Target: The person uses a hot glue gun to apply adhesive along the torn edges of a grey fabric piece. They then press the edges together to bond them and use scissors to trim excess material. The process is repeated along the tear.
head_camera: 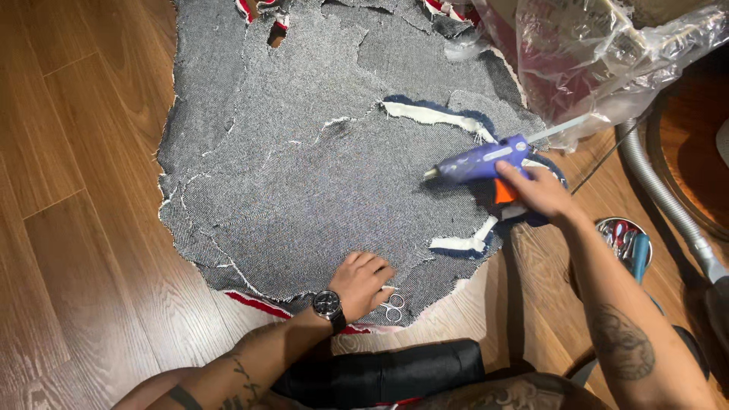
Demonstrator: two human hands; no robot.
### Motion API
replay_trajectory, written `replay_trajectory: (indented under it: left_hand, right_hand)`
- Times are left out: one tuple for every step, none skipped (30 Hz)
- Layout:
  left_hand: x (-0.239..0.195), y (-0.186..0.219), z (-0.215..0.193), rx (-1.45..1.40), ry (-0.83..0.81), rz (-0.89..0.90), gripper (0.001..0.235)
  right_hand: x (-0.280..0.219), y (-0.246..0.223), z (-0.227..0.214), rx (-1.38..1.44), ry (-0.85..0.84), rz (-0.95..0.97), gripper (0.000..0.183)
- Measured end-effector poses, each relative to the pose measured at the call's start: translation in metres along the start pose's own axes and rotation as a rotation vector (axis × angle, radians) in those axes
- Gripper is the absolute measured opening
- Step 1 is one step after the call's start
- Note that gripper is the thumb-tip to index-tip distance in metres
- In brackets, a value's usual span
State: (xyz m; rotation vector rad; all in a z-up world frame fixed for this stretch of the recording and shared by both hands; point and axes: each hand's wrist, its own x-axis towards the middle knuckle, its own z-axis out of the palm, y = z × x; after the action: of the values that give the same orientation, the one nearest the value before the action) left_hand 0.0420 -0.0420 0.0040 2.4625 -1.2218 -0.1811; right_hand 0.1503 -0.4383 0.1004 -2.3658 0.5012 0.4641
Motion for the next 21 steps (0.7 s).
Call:
replay_trajectory:
  left_hand:
    - [0.000, 0.001, 0.001, 0.019, 0.053, -0.001, 0.029]
    - [0.000, 0.002, 0.002, 0.038, 0.106, -0.002, 0.027]
    - [0.001, 0.006, -0.003, 0.039, 0.106, 0.000, 0.027]
    - [0.002, 0.009, -0.009, -0.001, 0.066, -0.039, 0.024]
    - [0.002, 0.012, -0.016, -0.040, 0.025, -0.079, 0.023]
    - [0.002, 0.014, -0.018, -0.039, 0.024, -0.078, 0.023]
    - [0.002, 0.017, -0.019, -0.014, 0.081, -0.083, 0.019]
    - [0.002, 0.020, -0.019, 0.012, 0.138, -0.087, 0.015]
    - [0.001, 0.020, -0.014, 0.012, 0.138, -0.087, 0.015]
    - [0.000, 0.020, -0.008, -0.019, 0.141, -0.117, 0.015]
    - [0.000, 0.019, -0.004, -0.049, 0.145, -0.146, 0.015]
    - [0.000, 0.019, -0.006, -0.047, 0.146, -0.144, 0.015]
    - [-0.003, 0.020, -0.008, -0.067, 0.156, -0.139, 0.016]
    - [-0.006, 0.020, -0.009, -0.086, 0.165, -0.135, 0.018]
    - [-0.007, 0.022, -0.009, -0.085, 0.164, -0.136, 0.018]
    - [-0.008, 0.024, -0.009, -0.076, 0.154, -0.178, 0.019]
    - [-0.008, 0.025, -0.010, -0.067, 0.146, -0.218, 0.020]
    - [-0.007, 0.026, -0.009, -0.065, 0.148, -0.218, 0.020]
    - [-0.007, 0.027, -0.008, -0.059, 0.155, -0.238, 0.023]
    - [-0.007, 0.028, -0.007, -0.052, 0.162, -0.257, 0.027]
    - [-0.006, 0.033, -0.019, -0.053, 0.162, -0.258, 0.027]
  right_hand:
    - [-0.013, -0.007, -0.006, 0.178, -0.003, -0.031, 0.074]
    - [-0.025, -0.013, -0.012, 0.357, -0.006, -0.062, 0.069]
    - [-0.038, -0.019, -0.016, 0.358, -0.004, -0.062, 0.069]
    - [-0.050, -0.026, -0.021, 0.438, 0.015, -0.116, 0.056]
    - [-0.062, -0.034, -0.025, 0.519, 0.033, -0.172, 0.044]
    - [-0.068, -0.032, -0.028, 0.520, 0.034, -0.172, 0.044]
    - [-0.075, -0.030, -0.031, 0.595, -0.001, -0.174, 0.038]
    - [-0.082, -0.028, -0.034, 0.670, -0.036, -0.176, 0.031]
    - [-0.094, -0.034, -0.037, 0.670, -0.035, -0.176, 0.031]
    - [-0.105, -0.041, -0.041, 0.654, -0.092, -0.151, 0.031]
    - [-0.116, -0.048, -0.045, 0.638, -0.147, -0.126, 0.031]
    - [-0.121, -0.045, -0.043, 0.639, -0.145, -0.128, 0.031]
    - [-0.127, -0.041, -0.040, 0.641, -0.138, -0.139, 0.030]
    - [-0.133, -0.038, -0.037, 0.643, -0.130, -0.151, 0.028]
    - [-0.137, -0.032, -0.032, 0.644, -0.131, -0.152, 0.028]
    - [-0.142, -0.025, -0.027, 0.644, -0.165, -0.130, 0.029]
    - [-0.146, -0.020, -0.022, 0.642, -0.196, -0.111, 0.032]
    - [-0.158, -0.027, -0.021, 0.642, -0.196, -0.113, 0.032]
    - [-0.170, -0.035, -0.019, 0.586, -0.231, -0.089, 0.033]
    - [-0.181, -0.042, -0.016, 0.530, -0.266, -0.065, 0.038]
    - [-0.190, -0.047, -0.012, 0.529, -0.266, -0.065, 0.038]
